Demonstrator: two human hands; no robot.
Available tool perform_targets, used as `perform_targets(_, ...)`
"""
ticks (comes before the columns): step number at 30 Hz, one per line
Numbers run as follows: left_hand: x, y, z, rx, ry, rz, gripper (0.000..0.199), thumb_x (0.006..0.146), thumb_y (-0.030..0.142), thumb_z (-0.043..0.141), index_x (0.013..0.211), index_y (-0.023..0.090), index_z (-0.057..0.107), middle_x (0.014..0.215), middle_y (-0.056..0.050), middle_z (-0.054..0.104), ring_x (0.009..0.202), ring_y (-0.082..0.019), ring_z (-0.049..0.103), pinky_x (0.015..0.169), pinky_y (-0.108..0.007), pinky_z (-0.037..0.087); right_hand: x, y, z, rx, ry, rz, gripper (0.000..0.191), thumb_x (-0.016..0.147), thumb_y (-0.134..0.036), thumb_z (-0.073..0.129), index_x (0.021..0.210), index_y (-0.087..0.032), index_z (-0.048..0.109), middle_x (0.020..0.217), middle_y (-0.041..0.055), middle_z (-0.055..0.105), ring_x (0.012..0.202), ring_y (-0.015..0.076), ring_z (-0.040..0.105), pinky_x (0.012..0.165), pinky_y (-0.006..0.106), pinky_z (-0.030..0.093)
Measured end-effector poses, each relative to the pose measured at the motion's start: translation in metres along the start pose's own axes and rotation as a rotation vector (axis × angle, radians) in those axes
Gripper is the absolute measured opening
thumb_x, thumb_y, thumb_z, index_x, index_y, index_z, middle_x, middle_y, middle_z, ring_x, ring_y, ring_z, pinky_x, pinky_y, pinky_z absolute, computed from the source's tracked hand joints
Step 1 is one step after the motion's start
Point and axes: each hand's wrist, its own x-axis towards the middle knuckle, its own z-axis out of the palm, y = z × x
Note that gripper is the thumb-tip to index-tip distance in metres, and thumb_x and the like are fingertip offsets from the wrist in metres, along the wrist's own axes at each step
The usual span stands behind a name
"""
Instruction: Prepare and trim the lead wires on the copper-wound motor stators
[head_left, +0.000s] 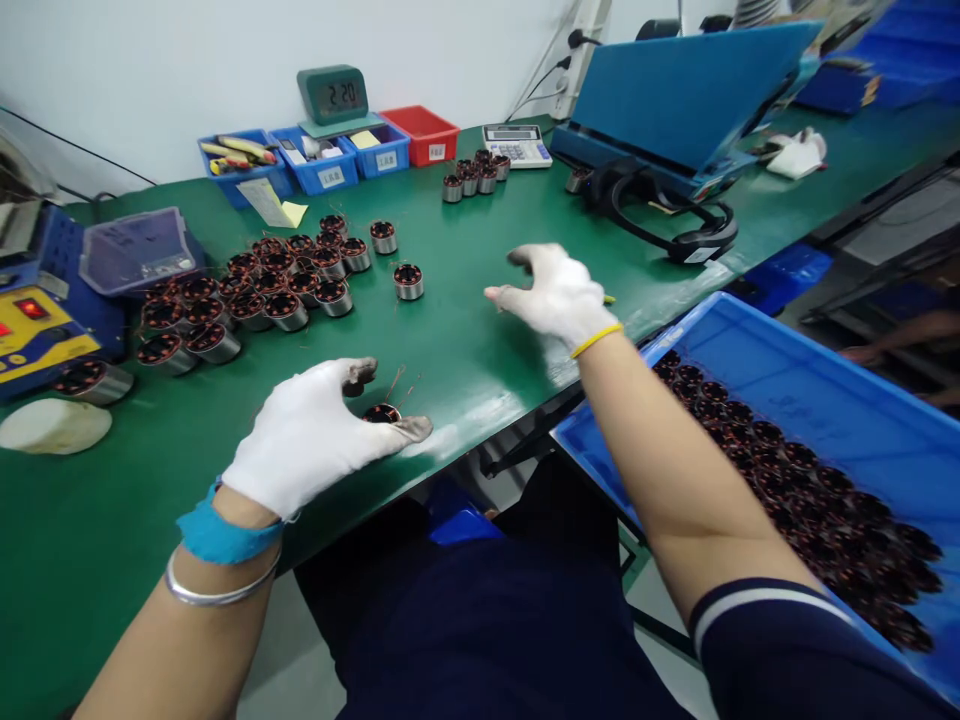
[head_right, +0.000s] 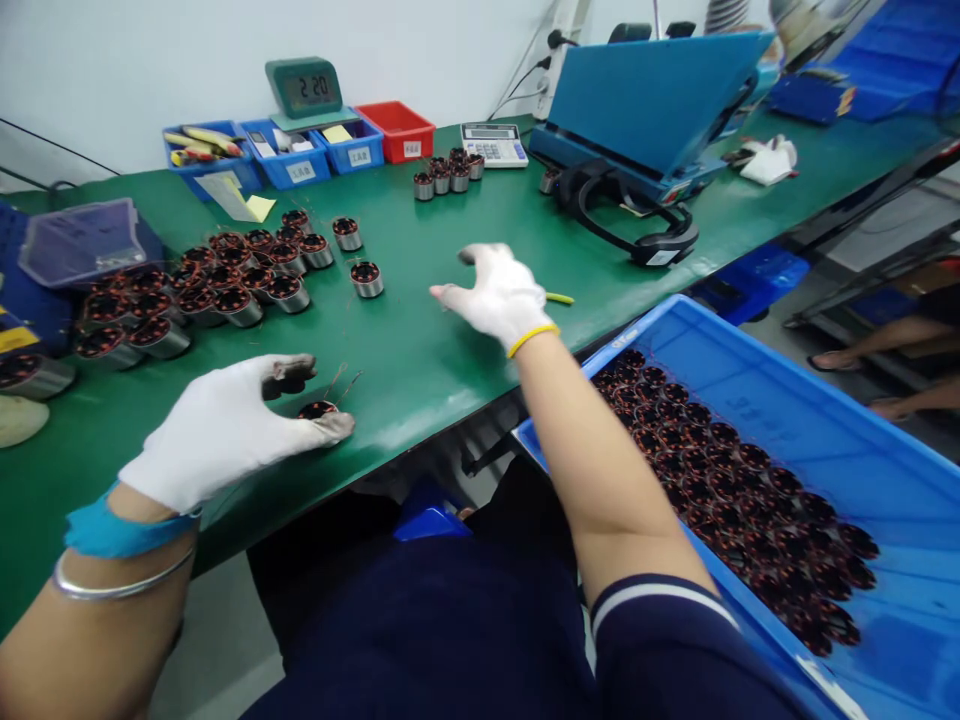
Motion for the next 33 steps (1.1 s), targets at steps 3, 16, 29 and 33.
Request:
perform_targets(3, -0.002, 0.007, 0.004, -0.037, 0.002, -0.035, 0.091, 0.053, 0.076, 0.065, 0.125, 0.020, 0.061, 0.111, -0.010, 0.067, 0.100, -0.033, 0.064, 0.078, -0.037, 0.051, 0.019, 0.042, -0.028, -0.399, -0.261, 0.029, 0.127, 0.050, -0.064, 0.080, 0.152, -0.014, 0.025, 0.152, 0.0239, 0.020, 0.136, 0.0467, 0.026, 0.105, 0.058, 0.031)
perform_targets(16, 0.010, -0.008, 0.017, 0.075, -0.073, 0.006, 0.041, 0.074, 0.058, 0.053, 0.096, 0.026, 0.066, 0.085, -0.004, 0.070, 0.082, -0.027, 0.065, 0.065, -0.032, 0.044, -0.030, 0.071, -0.039, -0.601, -0.413, -0.131, 0.086, 0.081, -0.057, 0.053, 0.151, -0.015, 0.025, 0.140, 0.0206, 0.041, 0.121, 0.0397, 0.046, 0.093, 0.051, 0.044)
perform_targets(29, 0.015, -0.007, 0.016, -0.074, -0.076, -0.046, 0.048, 0.076, 0.057, 0.054, 0.108, 0.021, 0.064, 0.103, -0.005, 0.069, 0.097, -0.025, 0.064, 0.077, -0.031, 0.048, -0.031, 0.022, -0.003, -0.621, -0.241, -0.165, 0.043, 0.086, -0.028, 0.046, 0.125, -0.012, 0.054, 0.119, 0.0198, 0.056, 0.107, 0.0372, 0.056, 0.085, 0.051, 0.048)
perform_targets(33, 0.017, -0.008, 0.017, -0.068, -0.091, -0.057, 0.041, 0.078, 0.054, 0.054, 0.103, 0.023, 0.063, 0.092, -0.004, 0.069, 0.084, -0.022, 0.064, 0.066, -0.029, 0.045, -0.031, 0.027, 0.013, -0.360, -0.202, -0.229, 0.069, 0.080, -0.025, 0.049, 0.147, -0.014, 0.033, 0.133, 0.0168, 0.048, 0.120, 0.0345, 0.047, 0.097, 0.048, 0.043)
